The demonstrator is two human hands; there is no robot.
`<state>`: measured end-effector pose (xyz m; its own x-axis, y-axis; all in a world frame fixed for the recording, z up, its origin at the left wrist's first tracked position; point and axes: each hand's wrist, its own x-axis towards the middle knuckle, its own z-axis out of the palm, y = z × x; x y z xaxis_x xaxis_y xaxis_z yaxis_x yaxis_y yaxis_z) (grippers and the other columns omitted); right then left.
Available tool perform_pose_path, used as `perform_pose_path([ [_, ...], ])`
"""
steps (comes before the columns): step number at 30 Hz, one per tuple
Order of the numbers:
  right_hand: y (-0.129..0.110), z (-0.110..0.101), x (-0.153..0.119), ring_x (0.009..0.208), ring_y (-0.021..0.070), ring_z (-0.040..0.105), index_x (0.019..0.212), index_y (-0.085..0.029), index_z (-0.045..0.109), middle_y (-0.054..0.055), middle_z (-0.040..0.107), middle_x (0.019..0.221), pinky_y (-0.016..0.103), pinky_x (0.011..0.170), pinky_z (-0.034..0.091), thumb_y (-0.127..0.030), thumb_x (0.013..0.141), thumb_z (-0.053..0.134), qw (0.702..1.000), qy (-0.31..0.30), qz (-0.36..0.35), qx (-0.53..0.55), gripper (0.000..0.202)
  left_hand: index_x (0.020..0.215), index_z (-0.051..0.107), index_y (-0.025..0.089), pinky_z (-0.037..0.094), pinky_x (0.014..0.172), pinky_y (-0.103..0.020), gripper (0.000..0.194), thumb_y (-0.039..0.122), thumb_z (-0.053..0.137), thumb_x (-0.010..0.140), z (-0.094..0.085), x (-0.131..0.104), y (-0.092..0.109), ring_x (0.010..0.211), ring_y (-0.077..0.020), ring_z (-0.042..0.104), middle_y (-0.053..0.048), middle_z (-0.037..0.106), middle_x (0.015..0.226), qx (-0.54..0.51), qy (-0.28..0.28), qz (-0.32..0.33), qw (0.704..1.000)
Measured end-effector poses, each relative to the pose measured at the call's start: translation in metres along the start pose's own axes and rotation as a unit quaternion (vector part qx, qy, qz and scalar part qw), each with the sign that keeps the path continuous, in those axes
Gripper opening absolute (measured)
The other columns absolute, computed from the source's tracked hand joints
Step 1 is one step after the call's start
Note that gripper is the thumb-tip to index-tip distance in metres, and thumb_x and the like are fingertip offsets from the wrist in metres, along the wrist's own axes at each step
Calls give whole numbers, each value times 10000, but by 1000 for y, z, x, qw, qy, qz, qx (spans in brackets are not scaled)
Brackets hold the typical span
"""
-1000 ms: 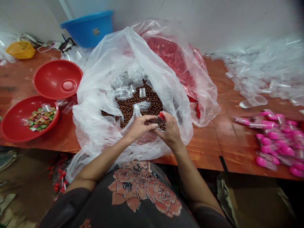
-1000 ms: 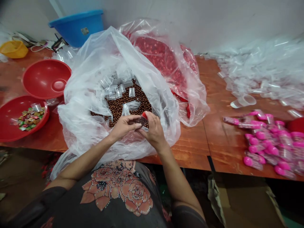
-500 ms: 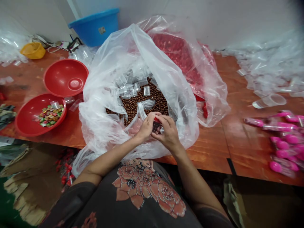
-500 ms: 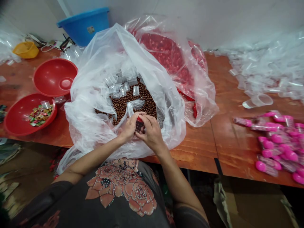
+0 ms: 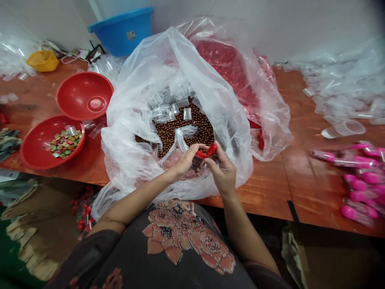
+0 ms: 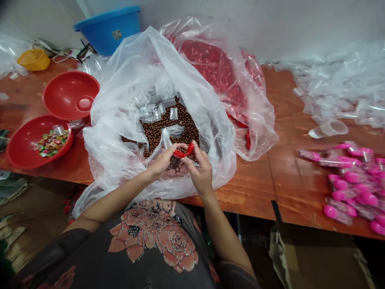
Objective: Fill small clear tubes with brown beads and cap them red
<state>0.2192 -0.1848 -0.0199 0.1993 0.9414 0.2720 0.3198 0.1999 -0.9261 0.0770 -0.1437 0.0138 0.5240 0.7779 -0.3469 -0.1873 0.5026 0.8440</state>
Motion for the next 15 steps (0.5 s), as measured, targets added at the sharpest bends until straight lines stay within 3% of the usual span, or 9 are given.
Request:
perform_pose_path([
  [4,-7,3,-1,1192,278,555,1490,-260,369,110,585,1324,496,1007,483,-456,771,767,964,-91,-179,-174,845,991,593,177,341,429,-197,713,778,221,894,2,2,-1,446,-93,466,14,513,564,-23,-3,-24,999],
  [8,-13,0,3,1181,294,546,1469,-199,348,155,565,1301,485,973,490,-495,824,697,931,-102,-239,-256,791,756,490,180,242,389,-189,640,781,305,873,1,-1,4,402,-65,380,27,442,525,-38,-32,-57,997],
  [11,-13,-3,8,1133,297,564,1418,-180,404,159,590,1237,470,941,490,-542,831,663,906,-92,-292,-294,737,723,443,185,226,392,-181,510,659,406,906,0,-3,4,393,-49,330,42,412,507,-32,-31,-60,997],
  [15,-9,5,10,1067,290,588,1377,-168,445,147,631,1153,446,922,483,-580,814,657,880,-78,-353,-309,729,790,458,186,255,407,-180,397,554,394,921,0,-9,-5,405,-59,340,50,420,499,-40,-15,-20,999],
])
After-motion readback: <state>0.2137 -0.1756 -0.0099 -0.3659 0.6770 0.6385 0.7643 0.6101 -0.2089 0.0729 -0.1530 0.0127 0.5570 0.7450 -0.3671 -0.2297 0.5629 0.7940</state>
